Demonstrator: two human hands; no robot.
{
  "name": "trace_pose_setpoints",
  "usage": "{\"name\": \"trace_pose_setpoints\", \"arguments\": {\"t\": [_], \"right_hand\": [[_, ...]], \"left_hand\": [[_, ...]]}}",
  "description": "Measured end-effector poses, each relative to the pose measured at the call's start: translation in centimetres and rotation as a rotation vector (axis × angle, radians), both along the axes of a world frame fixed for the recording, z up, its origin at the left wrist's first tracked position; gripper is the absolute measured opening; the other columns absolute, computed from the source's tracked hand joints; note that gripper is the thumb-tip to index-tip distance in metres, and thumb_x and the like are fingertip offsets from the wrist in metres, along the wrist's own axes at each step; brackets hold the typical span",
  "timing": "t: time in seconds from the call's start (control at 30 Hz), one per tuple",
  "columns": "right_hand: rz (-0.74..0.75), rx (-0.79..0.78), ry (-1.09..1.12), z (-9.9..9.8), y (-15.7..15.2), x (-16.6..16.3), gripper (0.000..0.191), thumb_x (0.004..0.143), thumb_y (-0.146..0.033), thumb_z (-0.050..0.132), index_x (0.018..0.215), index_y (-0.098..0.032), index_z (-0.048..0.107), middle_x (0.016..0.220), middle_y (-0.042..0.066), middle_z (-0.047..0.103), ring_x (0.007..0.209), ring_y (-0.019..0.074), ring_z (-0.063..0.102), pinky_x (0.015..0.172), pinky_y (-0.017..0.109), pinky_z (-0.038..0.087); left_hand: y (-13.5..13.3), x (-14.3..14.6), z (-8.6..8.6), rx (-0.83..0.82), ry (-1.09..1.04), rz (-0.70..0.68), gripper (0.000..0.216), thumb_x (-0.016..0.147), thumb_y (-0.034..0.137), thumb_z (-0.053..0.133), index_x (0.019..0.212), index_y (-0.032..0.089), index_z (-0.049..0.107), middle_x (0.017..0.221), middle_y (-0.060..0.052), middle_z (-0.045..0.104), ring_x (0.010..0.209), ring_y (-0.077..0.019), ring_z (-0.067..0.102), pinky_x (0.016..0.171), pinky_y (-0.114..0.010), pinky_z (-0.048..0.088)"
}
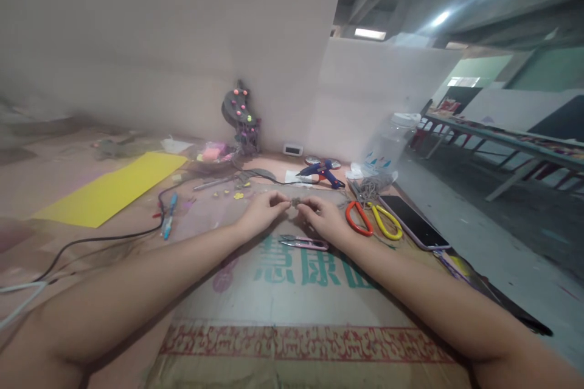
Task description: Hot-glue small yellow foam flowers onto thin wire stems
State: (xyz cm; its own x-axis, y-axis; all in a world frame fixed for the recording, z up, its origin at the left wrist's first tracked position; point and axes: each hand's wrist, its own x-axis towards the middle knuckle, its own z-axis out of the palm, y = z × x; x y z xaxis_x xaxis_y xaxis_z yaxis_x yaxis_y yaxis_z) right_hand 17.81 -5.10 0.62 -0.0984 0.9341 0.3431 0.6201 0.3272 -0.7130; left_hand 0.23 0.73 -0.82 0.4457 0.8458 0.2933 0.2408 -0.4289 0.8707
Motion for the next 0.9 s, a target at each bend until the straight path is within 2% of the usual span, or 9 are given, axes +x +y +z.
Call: {"name": "trace_pose_setpoints", "arguments": {"t": [0.23,0.4,0.57,0.7,0.8,0.83,0.9], "right_hand": [[-0.023,-0.003,-0.002,0.0,0.1,0.1,0.02,0.09,-0.028,0.05,0.082,-0.017,0.065,0.066,0.0,0.065,0.059,0.0133,0.058,0.06,0.024,0.043],[-0.021,0.006,-0.039,-0.2,0.3,0.2,0.018,0.089,-0.028,0.053,0.081,-0.018,0.066,0.068,0.0,0.067,0.062,0.014,0.058,0.06,0.024,0.043],[-0.03,0.017,-0.064,-0.5,0.5,0.3,0.02,0.089,-0.029,0.052,0.082,-0.018,0.066,0.067,0.0,0.066,0.06,0.0139,0.057,0.058,0.024,0.042],[-0.01,0.014,-0.082,-1.2,0.7,0.2,0.02,0.089,-0.032,0.053,0.081,-0.018,0.066,0.07,0.001,0.065,0.065,0.0153,0.058,0.062,0.027,0.044],[-0.009,0.069,-0.041,0.3,0.0,0.5,0.024,0.089,-0.034,0.055,0.104,-0.017,0.061,0.093,0.006,0.068,0.076,0.0174,0.061,0.07,0.031,0.048],[0.0,0.132,-0.007,1.4,-0.4,0.7,0.034,0.088,-0.036,0.058,0.116,-0.017,0.056,0.106,0.01,0.065,0.082,0.0187,0.062,0.073,0.033,0.05],[0.05,0.312,0.124,4.3,-1.6,1.3,0.043,0.091,-0.041,0.054,0.129,-0.022,0.047,0.122,0.012,0.058,0.096,0.0199,0.061,0.082,0.036,0.051]], "left_hand": [[0.0,0.0,0.1,0.016,0.03,-0.085,0.026,0.085,0.038,0.053,0.083,0.016,0.067,0.081,-0.003,0.071,0.077,-0.0188,0.063,0.073,-0.028,0.048],[0.1,0.0,-0.1,0.031,0.026,-0.089,0.031,0.088,0.04,0.048,0.086,0.016,0.067,0.083,-0.005,0.072,0.081,-0.02,0.065,0.074,-0.029,0.05],[-0.2,-0.1,0.1,0.026,0.025,-0.11,0.028,0.084,0.038,0.055,0.094,0.016,0.068,0.091,-0.006,0.072,0.084,-0.0204,0.065,0.074,-0.029,0.05],[-0.5,-0.1,0.3,0.045,0.084,-0.076,0.027,0.082,0.039,0.056,0.087,0.015,0.067,0.087,-0.005,0.071,0.079,-0.02,0.064,0.07,-0.029,0.048],[-0.4,-0.1,0.5,0.032,0.079,-0.053,0.028,0.082,0.041,0.055,0.085,0.015,0.066,0.085,-0.004,0.071,0.078,-0.0196,0.064,0.068,-0.028,0.047],[-0.4,-0.1,0.5,0.019,0.066,-0.043,0.027,0.082,0.04,0.055,0.085,0.015,0.066,0.084,-0.004,0.071,0.078,-0.0195,0.064,0.069,-0.028,0.047],[-0.3,-0.1,0.5,0.004,0.054,-0.037,0.026,0.082,0.039,0.056,0.085,0.015,0.066,0.084,-0.004,0.071,0.079,-0.0195,0.064,0.071,-0.028,0.047]]}}
